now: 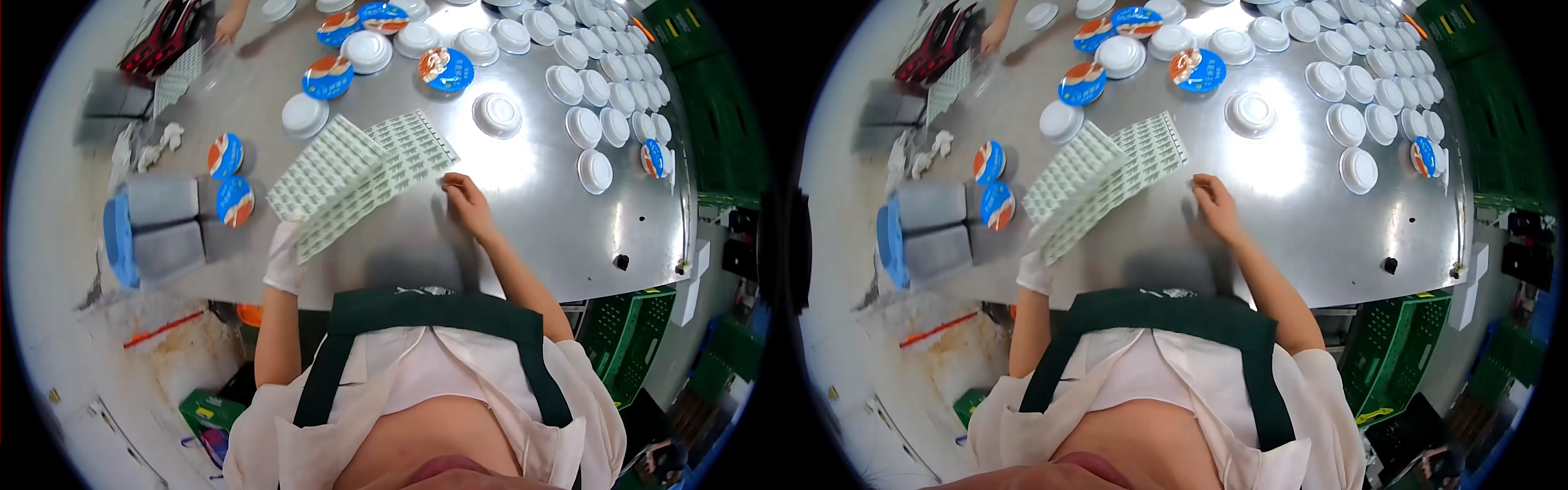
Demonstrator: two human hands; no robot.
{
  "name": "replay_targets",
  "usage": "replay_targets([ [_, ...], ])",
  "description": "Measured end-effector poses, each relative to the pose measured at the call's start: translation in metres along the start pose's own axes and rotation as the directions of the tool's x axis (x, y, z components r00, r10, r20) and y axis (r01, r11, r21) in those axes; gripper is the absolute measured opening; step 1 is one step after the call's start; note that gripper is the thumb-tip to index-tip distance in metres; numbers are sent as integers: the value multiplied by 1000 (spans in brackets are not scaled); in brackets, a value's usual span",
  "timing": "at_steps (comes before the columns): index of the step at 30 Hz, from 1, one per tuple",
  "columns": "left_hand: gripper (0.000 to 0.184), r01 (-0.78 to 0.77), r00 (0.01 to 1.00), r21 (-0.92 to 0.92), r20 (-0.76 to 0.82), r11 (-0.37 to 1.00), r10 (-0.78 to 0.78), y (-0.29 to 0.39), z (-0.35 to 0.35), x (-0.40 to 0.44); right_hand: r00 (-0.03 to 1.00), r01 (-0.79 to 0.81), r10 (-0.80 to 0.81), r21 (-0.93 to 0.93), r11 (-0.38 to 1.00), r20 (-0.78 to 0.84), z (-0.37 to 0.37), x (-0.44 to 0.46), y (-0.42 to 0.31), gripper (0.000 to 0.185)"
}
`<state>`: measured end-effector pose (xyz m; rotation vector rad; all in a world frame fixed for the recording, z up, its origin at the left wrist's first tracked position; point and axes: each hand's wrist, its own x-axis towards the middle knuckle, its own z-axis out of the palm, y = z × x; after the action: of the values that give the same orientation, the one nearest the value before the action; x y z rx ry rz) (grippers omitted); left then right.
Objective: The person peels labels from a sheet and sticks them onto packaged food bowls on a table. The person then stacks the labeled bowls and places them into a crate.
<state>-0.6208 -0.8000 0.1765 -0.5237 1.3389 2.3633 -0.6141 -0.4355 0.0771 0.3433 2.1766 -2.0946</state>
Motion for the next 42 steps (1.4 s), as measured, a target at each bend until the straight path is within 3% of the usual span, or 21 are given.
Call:
replay_targets([
  [1,40,-5,1000,-4,-18,1000,5,-22,-21,-2,1000,-5,5,2,1000,18,-4,-11,-5,30],
  [3,39,7,990,-17,-140,1000,-10,-55,-54,7,945,-328,321,230,916,67,-13,-31,-28,35],
  [5,29,-55,973,30,-225,998,60,-64,-63,1,942,-334,322,193,922,92,-20,-43,-19,36],
  [7,29,-31,965,338,-235,941,116,-54,-50,-13,963,-269,269,-3,963,24,-24,-55,-22,36],
  [9,26,-19,949,405,-281,914,145,-51,-45,-23,975,-220,220,-72,973,-8,-26,-62,-20,35],
  [11,27,-205,832,809,-153,551,534,-52,-40,-30,993,-111,98,-304,946,-59,-28,-67,-29,34],
  [12,27,-210,829,811,-148,546,539,-49,-33,-36,998,-42,27,-317,948,-49,-24,-70,-41,34],
  [14,24,-414,818,617,-71,670,571,-39,-12,-51,1000,18,-17,-288,958,6,-13,-70,-64,34],
  [17,27,-405,887,499,11,766,461,-19,16,-76,992,101,-79,-237,966,100,1,-59,-103,37],
  [19,33,-409,901,457,62,790,430,-10,26,-86,972,149,-141,-32,988,186,9,-51,-125,41],
  [20,37,-403,911,448,115,798,395,-8,27,-88,973,156,-147,-34,987,180,12,-53,-140,41],
  [22,41,-402,915,433,172,807,364,-7,31,-93,971,37,-85,213,976,222,16,-60,-171,45],
  [24,28,-423,906,454,203,784,372,-6,40,-98,962,69,-118,196,978,247,12,-68,-183,45],
  [27,43,-363,930,407,210,838,300,-5,47,-102,953,134,-181,199,971,242,6,-76,-186,43],
  [34,37,-295,950,439,228,849,213,-7,49,-93,970,154,-182,172,973,162,-2,-89,-180,40],
  [36,32,-359,915,253,284,898,286,-1,54,-86,976,145,-165,145,979,142,-1,-93,-179,39],
  [37,32,-354,915,252,290,901,279,1,58,-83,978,143,-162,143,979,134,0,-95,-178,39],
  [39,25,-368,921,139,191,919,340,6,69,-77,976,148,-168,141,979,137,2,-97,-175,42],
  [42,17,-355,932,134,134,925,338,6,71,-65,962,236,-248,107,966,117,4,-102,-173,46],
])
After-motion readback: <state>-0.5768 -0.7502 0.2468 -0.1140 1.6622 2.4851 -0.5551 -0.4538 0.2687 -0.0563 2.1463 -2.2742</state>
